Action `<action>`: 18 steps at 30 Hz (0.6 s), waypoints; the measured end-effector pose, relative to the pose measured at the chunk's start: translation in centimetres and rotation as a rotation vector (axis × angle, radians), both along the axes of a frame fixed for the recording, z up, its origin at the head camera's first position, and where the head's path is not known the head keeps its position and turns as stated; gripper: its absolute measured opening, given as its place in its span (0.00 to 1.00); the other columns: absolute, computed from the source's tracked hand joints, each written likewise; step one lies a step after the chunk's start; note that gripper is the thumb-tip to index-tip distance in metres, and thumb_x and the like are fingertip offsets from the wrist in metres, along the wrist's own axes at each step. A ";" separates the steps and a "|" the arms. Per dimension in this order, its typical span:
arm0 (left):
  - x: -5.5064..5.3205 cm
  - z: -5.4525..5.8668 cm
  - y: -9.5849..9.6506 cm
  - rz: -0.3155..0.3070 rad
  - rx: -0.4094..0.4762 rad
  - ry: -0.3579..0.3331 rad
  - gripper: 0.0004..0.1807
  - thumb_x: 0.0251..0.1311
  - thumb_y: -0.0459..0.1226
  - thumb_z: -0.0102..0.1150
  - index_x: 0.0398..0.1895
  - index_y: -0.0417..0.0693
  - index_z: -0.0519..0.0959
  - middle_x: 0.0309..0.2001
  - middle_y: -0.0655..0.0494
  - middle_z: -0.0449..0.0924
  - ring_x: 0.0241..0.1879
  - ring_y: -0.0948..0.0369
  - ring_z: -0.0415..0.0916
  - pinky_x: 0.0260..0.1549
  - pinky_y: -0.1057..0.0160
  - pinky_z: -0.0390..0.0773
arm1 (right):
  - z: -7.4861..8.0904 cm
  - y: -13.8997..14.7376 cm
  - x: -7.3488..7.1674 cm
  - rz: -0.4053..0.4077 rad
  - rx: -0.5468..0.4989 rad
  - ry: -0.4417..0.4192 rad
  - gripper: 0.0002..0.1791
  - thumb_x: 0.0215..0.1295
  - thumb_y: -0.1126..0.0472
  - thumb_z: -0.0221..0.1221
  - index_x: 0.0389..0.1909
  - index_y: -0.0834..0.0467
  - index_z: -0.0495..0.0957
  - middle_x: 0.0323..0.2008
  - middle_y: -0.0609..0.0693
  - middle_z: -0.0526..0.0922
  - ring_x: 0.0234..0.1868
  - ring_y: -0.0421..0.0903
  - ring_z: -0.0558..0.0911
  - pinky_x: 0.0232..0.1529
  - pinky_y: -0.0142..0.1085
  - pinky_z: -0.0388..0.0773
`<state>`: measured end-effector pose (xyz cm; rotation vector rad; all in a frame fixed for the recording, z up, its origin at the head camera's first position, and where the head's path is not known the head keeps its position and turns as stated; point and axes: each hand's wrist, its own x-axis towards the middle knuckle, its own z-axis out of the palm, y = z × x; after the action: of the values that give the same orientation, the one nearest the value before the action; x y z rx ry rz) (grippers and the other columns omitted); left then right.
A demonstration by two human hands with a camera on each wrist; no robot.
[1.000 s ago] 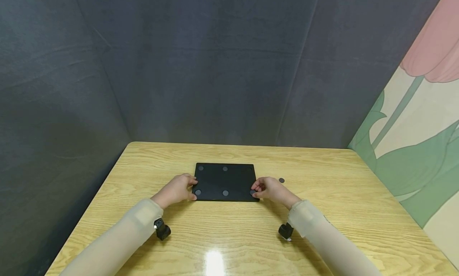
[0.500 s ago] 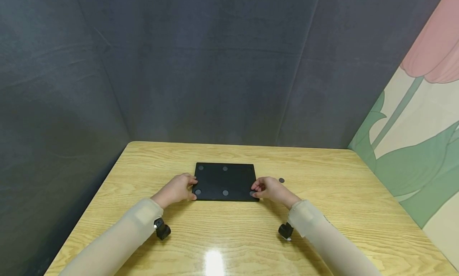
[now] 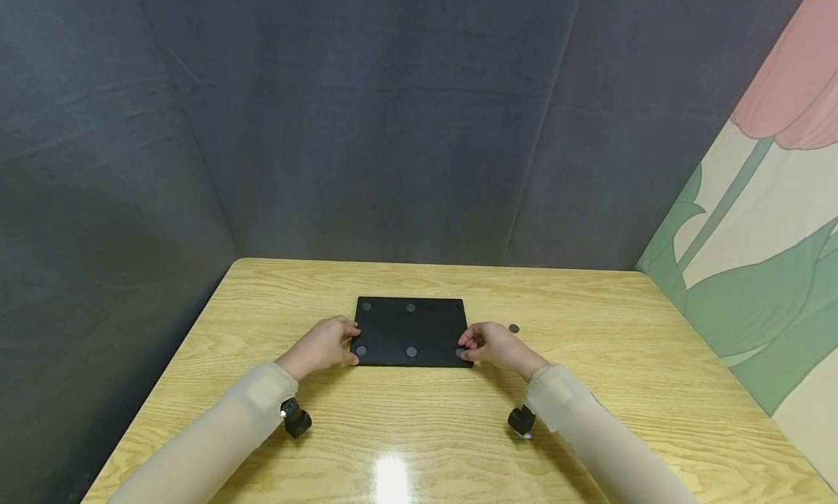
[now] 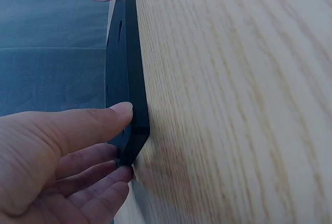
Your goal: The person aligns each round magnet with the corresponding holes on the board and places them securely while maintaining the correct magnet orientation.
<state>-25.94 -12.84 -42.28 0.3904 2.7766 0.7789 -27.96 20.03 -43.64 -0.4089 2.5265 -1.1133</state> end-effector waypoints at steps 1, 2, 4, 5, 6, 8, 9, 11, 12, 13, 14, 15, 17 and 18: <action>0.0 0.0 0.0 0.001 0.000 0.000 0.30 0.44 0.36 0.71 0.54 0.37 0.76 0.60 0.46 0.69 0.61 0.47 0.63 0.58 0.51 0.64 | 0.0 0.0 0.0 0.000 -0.001 0.000 0.07 0.54 0.70 0.63 0.34 0.62 0.78 0.28 0.49 0.77 0.30 0.43 0.74 0.29 0.31 0.73; 0.0 0.0 0.0 0.003 0.000 -0.002 0.30 0.44 0.36 0.71 0.54 0.37 0.76 0.60 0.47 0.69 0.61 0.47 0.63 0.58 0.51 0.64 | 0.0 0.0 0.0 0.001 -0.003 0.002 0.07 0.54 0.69 0.63 0.35 0.62 0.78 0.28 0.49 0.77 0.30 0.43 0.74 0.29 0.31 0.73; 0.0 0.0 0.0 0.006 0.000 -0.004 0.30 0.44 0.36 0.71 0.54 0.37 0.76 0.60 0.47 0.69 0.61 0.48 0.63 0.58 0.51 0.64 | 0.1 0.1 0.0 -0.003 -0.013 -0.003 0.07 0.54 0.70 0.63 0.35 0.62 0.78 0.29 0.50 0.77 0.30 0.43 0.74 0.30 0.31 0.73; 0.0 0.0 0.0 0.008 0.001 -0.006 0.30 0.45 0.36 0.71 0.54 0.37 0.76 0.60 0.47 0.69 0.61 0.48 0.63 0.59 0.51 0.64 | 0.1 0.1 0.0 -0.008 -0.014 -0.002 0.07 0.54 0.70 0.63 0.35 0.62 0.78 0.29 0.50 0.77 0.30 0.43 0.74 0.30 0.31 0.73; 0.0 0.0 0.0 0.009 0.001 -0.008 0.30 0.45 0.36 0.71 0.54 0.38 0.76 0.60 0.47 0.69 0.61 0.48 0.63 0.59 0.51 0.64 | 0.2 0.2 0.0 -0.016 -0.020 -0.004 0.07 0.54 0.70 0.63 0.35 0.62 0.78 0.29 0.50 0.77 0.31 0.43 0.74 0.31 0.31 0.73; 0.0 0.0 0.0 0.008 0.002 -0.007 0.30 0.45 0.36 0.71 0.54 0.38 0.76 0.60 0.47 0.69 0.61 0.48 0.63 0.58 0.51 0.64 | 0.3 0.4 -0.1 -0.032 -0.033 -0.002 0.07 0.54 0.70 0.63 0.35 0.63 0.78 0.29 0.50 0.77 0.31 0.43 0.74 0.32 0.32 0.73; 0.0 0.0 0.0 0.009 0.003 -0.007 0.30 0.45 0.36 0.71 0.54 0.38 0.76 0.60 0.47 0.69 0.61 0.48 0.63 0.58 0.51 0.64 | 0.4 0.5 -0.1 -0.038 -0.036 0.007 0.07 0.54 0.70 0.63 0.35 0.63 0.78 0.29 0.50 0.77 0.31 0.43 0.74 0.32 0.31 0.73; 0.0 0.0 0.0 0.012 0.008 -0.006 0.30 0.45 0.36 0.71 0.54 0.38 0.76 0.60 0.48 0.69 0.61 0.48 0.63 0.58 0.51 0.64 | 0.6 0.8 -0.3 -0.033 -0.052 0.038 0.07 0.54 0.71 0.62 0.35 0.64 0.78 0.29 0.50 0.77 0.31 0.43 0.75 0.33 0.31 0.74; 0.0 0.0 0.0 0.011 0.008 -0.004 0.30 0.45 0.36 0.71 0.54 0.38 0.76 0.60 0.48 0.69 0.61 0.48 0.63 0.58 0.51 0.65 | 0.7 1.0 -0.4 -0.029 -0.060 0.054 0.07 0.55 0.71 0.61 0.36 0.65 0.78 0.29 0.50 0.78 0.31 0.43 0.75 0.33 0.31 0.75; 0.0 0.0 0.0 0.012 0.008 -0.004 0.30 0.44 0.36 0.71 0.54 0.38 0.76 0.60 0.48 0.69 0.61 0.48 0.63 0.58 0.51 0.65 | 0.8 1.2 -0.5 -0.022 -0.060 0.078 0.07 0.54 0.71 0.62 0.36 0.65 0.78 0.29 0.50 0.78 0.31 0.43 0.75 0.33 0.31 0.75; 0.0 -0.1 -0.1 0.012 0.008 -0.002 0.30 0.44 0.36 0.72 0.54 0.38 0.76 0.60 0.48 0.69 0.61 0.48 0.63 0.58 0.51 0.65 | 0.9 1.4 -0.6 -0.016 -0.057 0.103 0.07 0.54 0.71 0.62 0.36 0.66 0.79 0.29 0.50 0.78 0.31 0.43 0.75 0.33 0.30 0.75; 0.0 -0.1 -0.1 0.013 0.009 -0.004 0.30 0.44 0.36 0.72 0.54 0.38 0.76 0.60 0.48 0.69 0.61 0.48 0.63 0.58 0.51 0.65 | 1.1 1.6 -0.6 -0.009 -0.054 0.125 0.08 0.55 0.71 0.62 0.36 0.67 0.79 0.29 0.50 0.79 0.31 0.43 0.76 0.33 0.30 0.75; 0.0 -0.2 -0.1 0.012 0.011 -0.004 0.30 0.44 0.36 0.72 0.54 0.38 0.76 0.60 0.47 0.69 0.61 0.48 0.63 0.58 0.51 0.64 | 1.5 2.0 -0.7 -0.017 -0.051 0.148 0.08 0.55 0.70 0.62 0.37 0.67 0.79 0.29 0.51 0.79 0.31 0.43 0.76 0.33 0.30 0.75; 0.0 -0.2 -0.1 0.012 0.012 -0.005 0.30 0.44 0.36 0.72 0.54 0.38 0.76 0.60 0.47 0.69 0.61 0.48 0.63 0.58 0.51 0.64 | 1.7 2.2 -0.7 -0.023 -0.042 0.160 0.09 0.55 0.68 0.63 0.37 0.67 0.79 0.29 0.50 0.79 0.31 0.43 0.75 0.33 0.30 0.75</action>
<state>-25.98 -12.90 -42.47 0.3745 2.7735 0.7988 -28.69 22.25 -41.95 -0.4998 2.6547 -1.1880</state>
